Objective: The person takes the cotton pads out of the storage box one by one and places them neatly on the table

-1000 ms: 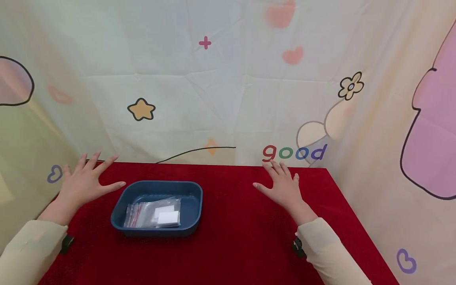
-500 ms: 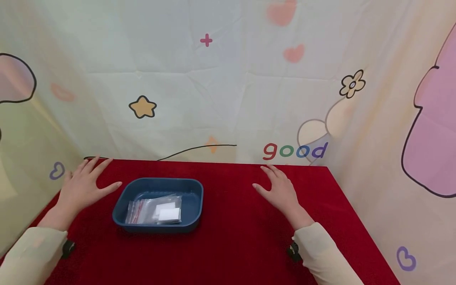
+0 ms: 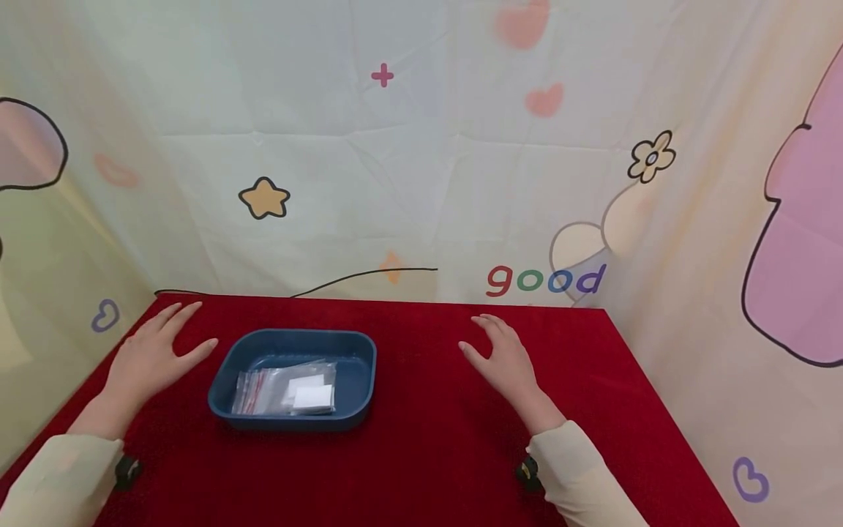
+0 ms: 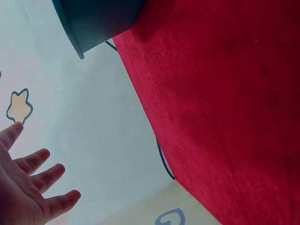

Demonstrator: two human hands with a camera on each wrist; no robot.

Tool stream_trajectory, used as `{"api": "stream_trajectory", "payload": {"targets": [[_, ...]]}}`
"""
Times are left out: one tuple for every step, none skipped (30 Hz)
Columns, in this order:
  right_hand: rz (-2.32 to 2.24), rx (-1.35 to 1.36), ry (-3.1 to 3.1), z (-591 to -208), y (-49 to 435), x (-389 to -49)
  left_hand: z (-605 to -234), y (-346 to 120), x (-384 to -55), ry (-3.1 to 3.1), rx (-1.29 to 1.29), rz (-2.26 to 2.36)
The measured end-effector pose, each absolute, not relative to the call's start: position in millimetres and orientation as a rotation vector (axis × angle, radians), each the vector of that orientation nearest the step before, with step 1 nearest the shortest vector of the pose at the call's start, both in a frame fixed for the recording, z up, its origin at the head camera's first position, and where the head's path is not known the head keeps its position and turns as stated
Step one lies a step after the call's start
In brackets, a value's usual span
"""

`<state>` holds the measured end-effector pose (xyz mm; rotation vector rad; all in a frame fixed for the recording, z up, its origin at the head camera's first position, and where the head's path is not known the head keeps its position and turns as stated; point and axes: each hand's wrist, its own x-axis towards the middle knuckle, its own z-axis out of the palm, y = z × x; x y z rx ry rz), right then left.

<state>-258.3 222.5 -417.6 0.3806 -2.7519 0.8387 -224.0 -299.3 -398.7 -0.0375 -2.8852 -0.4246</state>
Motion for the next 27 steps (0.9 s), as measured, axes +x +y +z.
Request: {"api": "stream_trajectory", "payload": {"targets": [[0.844,0.381,-2.754,-418.2,221.2,-258.2,-399.6,-299.7,-223.5,-2.886,-0.039,-0.44],[0.85,0.384,-2.754,-418.4,219.8,-258.1,-400.3,-299.8,-223.0,-2.886,-0.043,-0.453],[0.863,0.384,-2.752,-418.4,218.3,-257.6,-401.0,-299.8,-222.6,-2.887,-0.047,-0.47],[0.876,0.385,-2.749,-418.6,216.9,-257.4,-401.7,-299.1,-222.0,-2.886,-0.051,-0.485],[0.89,0.387,-2.744,-418.7,215.5,-257.1,-402.5,-298.5,-221.5,-2.885,-0.054,-0.507],[0.904,0.391,-2.738,-418.9,214.0,-256.9,-403.2,-297.7,-220.9,-2.886,-0.059,-0.529],[0.92,0.395,-2.732,-419.2,212.5,-256.6,-404.2,-297.3,-220.5,-2.888,-0.062,-0.548],[0.936,0.402,-2.725,-419.5,211.0,-256.2,-405.1,-296.8,-219.9,-2.892,-0.064,-0.567],[0.956,0.404,-2.72,-420.2,209.6,-256.1,-406.2,-296.4,-219.3,-2.896,-0.063,-0.591],[0.969,0.406,-2.717,-421.1,208.1,-256.2,-407.3,-296.3,-218.8,-2.901,-0.064,-0.613],[0.987,0.41,-2.713,-421.8,206.5,-256.0,-408.3,-296.1,-218.2,-2.906,-0.061,-0.639],[1.002,0.414,-2.712,-422.7,205.0,-255.9,-409.5,-295.8,-217.5,-2.911,-0.058,-0.661],[1.012,0.415,-2.713,-423.6,203.3,-255.9,-410.4,-295.9,-216.9,-2.916,-0.055,-0.688],[1.027,0.417,-2.713,-424.3,201.6,-255.8,-411.3,-295.6,-216.4,-2.917,-0.051,-0.714],[1.039,0.416,-2.715,-425.2,199.9,-255.8,-412.4,-295.4,-216.2,-2.92,-0.046,-0.741],[1.047,0.418,-2.717,-425.8,198.4,-255.7,-413.7,-295.4,-215.9,-2.923,-0.041,-0.763],[1.053,0.42,-2.718,-426.5,197.1,-255.7,-414.9,-294.6,-215.7,-2.925,-0.032,-0.789],[1.06,0.423,-2.719,-426.9,195.9,-255.6,-416.5,-294.2,-215.6,-2.927,-0.03,-0.811],[1.066,0.424,-2.72,-427.2,194.8,-255.7,-418.2,-293.8,-215.7,-2.928,-0.027,-0.833],[1.074,0.425,-2.721,-427.7,194.0,-255.9,-420.1,-293.1,-215.8,-2.925,-0.027,-0.849],[1.078,0.428,-2.722,-427.9,193.3,-256.2,-421.8,-292.4,-215.8,-2.923,-0.027,-0.869],[1.082,0.43,-2.725,-427.9,192.6,-256.3,-423.4,-292.2,-215.6,-2.921,-0.029,-0.886],[1.089,0.434,-2.728,-427.9,192.0,-256.4,-424.8,-291.3,-215.7,-2.919,-0.029,-0.907],[1.097,0.436,-2.732,-427.8,191.4,-256.4,-426.6,-290.7,-215.8,-2.916,-0.032,-0.922],[1.102,0.438,-2.738,-427.6,190.8,-256.2,-428.4,-290.2,-216.2,-2.912,-0.031,-0.937],[1.108,0.442,-2.742,-427.4,190.1,-256.1,-429.8,-289.8,-216.5,-2.909,-0.031,-0.951],[1.115,0.444,-2.746,-426.9,189.3,-255.9,-431.3,-289.2,-217.0,-2.907,-0.025,-0.966]]}}
